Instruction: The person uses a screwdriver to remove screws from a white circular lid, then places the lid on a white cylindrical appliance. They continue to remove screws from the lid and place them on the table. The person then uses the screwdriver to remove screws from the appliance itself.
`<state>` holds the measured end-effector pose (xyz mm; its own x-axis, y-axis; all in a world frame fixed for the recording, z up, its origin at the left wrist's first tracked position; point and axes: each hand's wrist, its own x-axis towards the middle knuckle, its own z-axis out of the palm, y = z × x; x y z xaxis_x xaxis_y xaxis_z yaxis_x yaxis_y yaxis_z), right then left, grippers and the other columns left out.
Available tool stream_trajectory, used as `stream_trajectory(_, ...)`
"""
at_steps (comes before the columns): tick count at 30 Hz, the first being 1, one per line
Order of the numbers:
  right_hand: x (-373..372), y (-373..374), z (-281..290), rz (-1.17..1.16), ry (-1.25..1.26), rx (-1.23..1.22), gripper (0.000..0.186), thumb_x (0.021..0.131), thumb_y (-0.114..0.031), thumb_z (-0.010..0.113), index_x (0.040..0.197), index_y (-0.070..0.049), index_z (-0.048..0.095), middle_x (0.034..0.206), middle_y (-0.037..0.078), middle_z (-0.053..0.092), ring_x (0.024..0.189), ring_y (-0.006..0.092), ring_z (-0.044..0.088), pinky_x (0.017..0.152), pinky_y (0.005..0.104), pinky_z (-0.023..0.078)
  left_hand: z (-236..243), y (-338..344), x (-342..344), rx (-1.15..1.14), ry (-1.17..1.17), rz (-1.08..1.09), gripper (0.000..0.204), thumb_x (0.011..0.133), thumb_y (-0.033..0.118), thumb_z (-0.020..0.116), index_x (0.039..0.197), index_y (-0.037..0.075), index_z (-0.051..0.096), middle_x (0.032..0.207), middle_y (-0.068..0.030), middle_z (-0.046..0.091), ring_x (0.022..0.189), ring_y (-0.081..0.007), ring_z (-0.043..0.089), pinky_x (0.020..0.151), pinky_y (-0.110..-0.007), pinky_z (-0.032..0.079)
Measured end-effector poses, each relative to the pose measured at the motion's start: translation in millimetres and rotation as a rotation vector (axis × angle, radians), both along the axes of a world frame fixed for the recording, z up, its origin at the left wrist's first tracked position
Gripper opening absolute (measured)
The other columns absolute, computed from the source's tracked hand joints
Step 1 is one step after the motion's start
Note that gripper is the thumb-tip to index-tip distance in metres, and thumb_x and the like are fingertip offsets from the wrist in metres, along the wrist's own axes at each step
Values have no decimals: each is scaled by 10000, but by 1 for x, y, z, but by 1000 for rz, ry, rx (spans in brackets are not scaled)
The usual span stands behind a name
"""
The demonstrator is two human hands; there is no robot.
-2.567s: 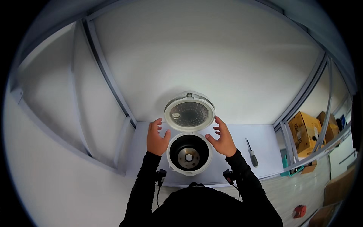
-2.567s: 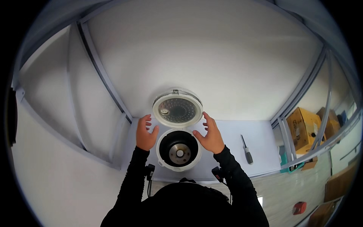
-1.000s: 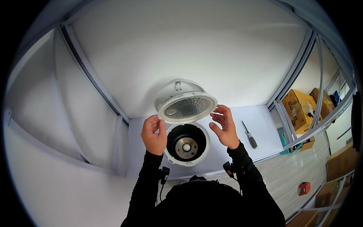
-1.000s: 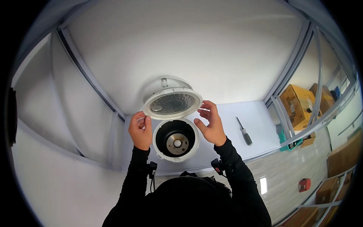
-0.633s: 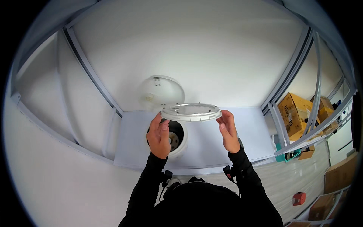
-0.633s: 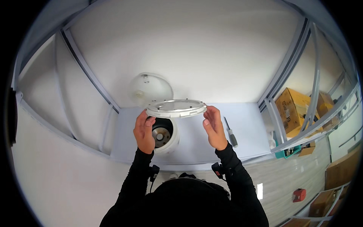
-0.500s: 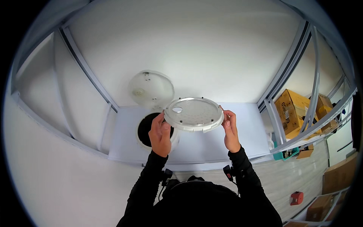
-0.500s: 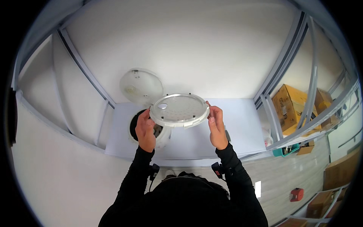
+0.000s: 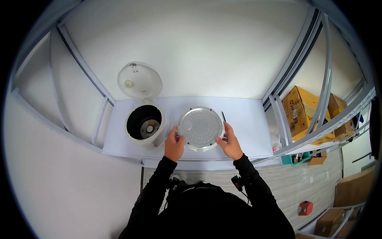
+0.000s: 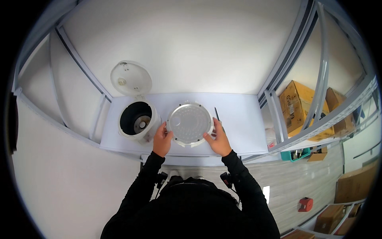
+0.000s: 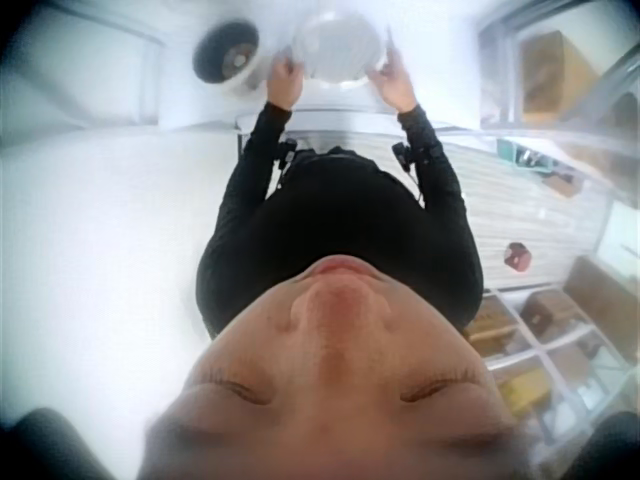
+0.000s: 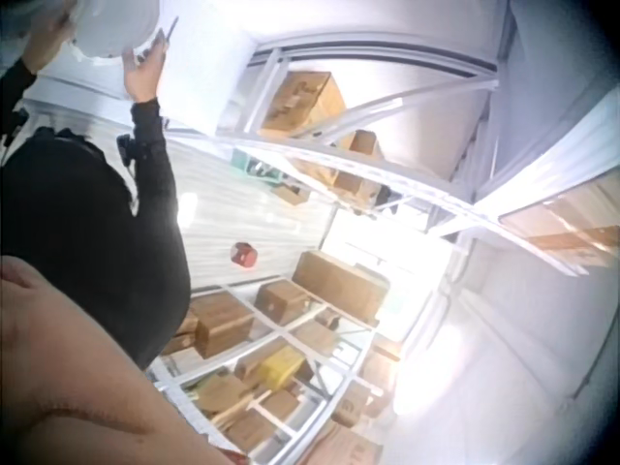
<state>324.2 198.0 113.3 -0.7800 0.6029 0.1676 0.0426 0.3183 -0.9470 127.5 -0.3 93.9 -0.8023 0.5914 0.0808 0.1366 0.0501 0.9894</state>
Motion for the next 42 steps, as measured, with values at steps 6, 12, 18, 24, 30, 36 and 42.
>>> stream_trajectory(6, 1, -1, -28, 31, -321, 43, 894, 862, -298, 816, 1521, 111, 372, 1238, 259, 651, 887, 270, 718, 787, 367, 583, -27, -1, 1, -194, 125, 32, 581, 865, 115, 633, 1409, -76, 559, 1049, -178, 724, 951, -314, 706, 846, -382, 557)
stream_trajectory(12, -10, 1, -53, 86, -369, 142, 906, 845, -301, 839, 1495, 134, 381, 1256, 293, 554, 878, 281, 687, 809, 364, 576, -84, -3, -14, -401, 170, 36, 620, 843, 150, 644, 1409, -90, 566, 1143, -301, 619, 1095, -426, 591, 1001, -444, 478)
stream_trajectory(18, -17, 12, -87, 74, -431, 158, 920, 800, -324, 865, 1481, 101, 416, 1267, 317, 508, 1070, 410, 620, 946, 446, 540, -86, 2, -10, -550, 251, 36, 682, 824, 202, 676, 1428, -90, 550, 1210, -344, 555, 1163, -462, 556, 1042, -469, 455)
stream_trajectory(24, -23, 14, -99, 54, -449, 190, 914, 769, -346, 864, 1462, 86, 453, 1301, 330, 479, 1197, 483, 548, 1030, 476, 501, -103, 3, -16, -644, 268, -16, 761, 800, 256, 720, 1447, -91, 521, 1240, -349, 538, 1185, -475, 547, 1073, -472, 450)
stream_trajectory(30, -29, 13, -98, 52, -531, 245, 907, 780, -354, 851, 1467, 80, 449, 1315, 309, 473, 1208, 451, 548, 1050, 444, 487, -87, 7, 3, -652, 247, 58, 816, 808, 290, 735, 1496, -50, 459, 1323, -334, 497, 1219, -472, 541, 1086, -479, 453)
stream_trajectory(36, -33, 15, -102, 36, -513, 324, 855, 789, -325, 833, 1452, 59, 452, 1320, 298, 494, 1187, 463, 579, 1005, 463, 524, -78, 10, 1, -735, 247, -7, 768, 809, 280, 742, 1454, -51, 488, 1333, -294, 500, 1231, -459, 533, 1068, -499, 461)
stream_trajectory(42, -30, 15, -71, -142, -483, 522, 754, 800, -261, 806, 1436, -15, 486, 1306, 266, 524, 1141, 445, 617, 914, 492, 561, -73, 10, 15, -721, 514, 74, 633, 797, 224, 763, 1354, -12, 576, 1265, -233, 564, 1226, -426, 533, 1039, -506, 474)
